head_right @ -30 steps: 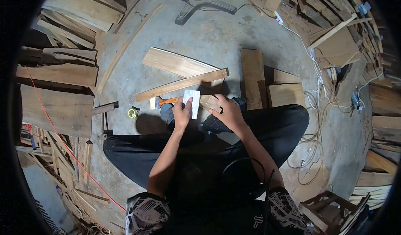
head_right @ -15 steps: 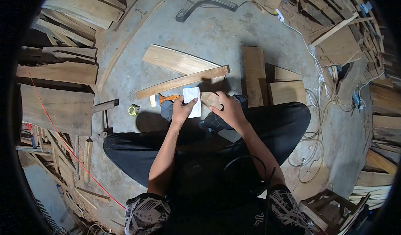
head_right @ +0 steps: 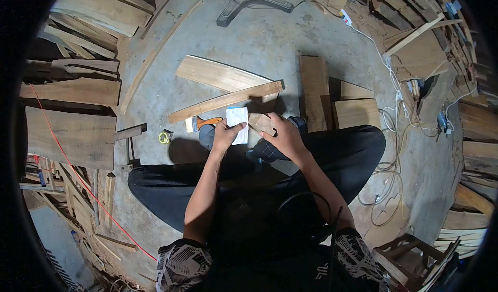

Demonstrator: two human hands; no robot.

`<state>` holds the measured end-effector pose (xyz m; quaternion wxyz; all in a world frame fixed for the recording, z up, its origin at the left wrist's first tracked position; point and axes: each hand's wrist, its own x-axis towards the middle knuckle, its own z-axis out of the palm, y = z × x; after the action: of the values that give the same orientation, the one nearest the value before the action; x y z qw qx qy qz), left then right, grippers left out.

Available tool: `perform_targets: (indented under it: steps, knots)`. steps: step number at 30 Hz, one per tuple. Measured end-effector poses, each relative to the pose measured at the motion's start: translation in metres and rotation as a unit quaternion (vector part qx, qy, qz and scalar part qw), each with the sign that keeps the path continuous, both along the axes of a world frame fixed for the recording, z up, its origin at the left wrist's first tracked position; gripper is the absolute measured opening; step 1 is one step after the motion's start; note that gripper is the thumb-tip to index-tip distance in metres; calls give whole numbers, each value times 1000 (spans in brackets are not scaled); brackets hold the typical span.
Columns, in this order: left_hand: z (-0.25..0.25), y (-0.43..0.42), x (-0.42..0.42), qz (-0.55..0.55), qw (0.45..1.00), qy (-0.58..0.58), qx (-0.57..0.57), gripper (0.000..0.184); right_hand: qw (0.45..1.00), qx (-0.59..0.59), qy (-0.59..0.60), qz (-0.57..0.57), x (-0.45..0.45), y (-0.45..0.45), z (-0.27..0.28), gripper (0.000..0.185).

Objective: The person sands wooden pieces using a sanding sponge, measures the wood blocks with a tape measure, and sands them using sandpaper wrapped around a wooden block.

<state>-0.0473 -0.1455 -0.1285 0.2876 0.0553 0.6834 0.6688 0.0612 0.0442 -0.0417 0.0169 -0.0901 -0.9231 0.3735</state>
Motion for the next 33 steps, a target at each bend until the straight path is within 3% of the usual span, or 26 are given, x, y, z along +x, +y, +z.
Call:
perform_targets:
  steps: [4,15,20,28,33]
  knots:
    - [-4,1,2,5,1000,2,29,21,1000,-6,3,7,-1,0,2,56]
    - [26,8,12,19,996,82,-32,20,1000,-17,-2,-12,-2,-6,11,51]
    - [6,6,8,25,996,69,-54,20,1000,-26,5,-8,-2,-6,16,52]
    - [36,9,13,34,990,126,-53,23,999,-32,-5,-9,1,-4,12,54]
    - [20,-7,0,73,978,134,-144,20,999,-20,37,-8,0,-8,16,54]
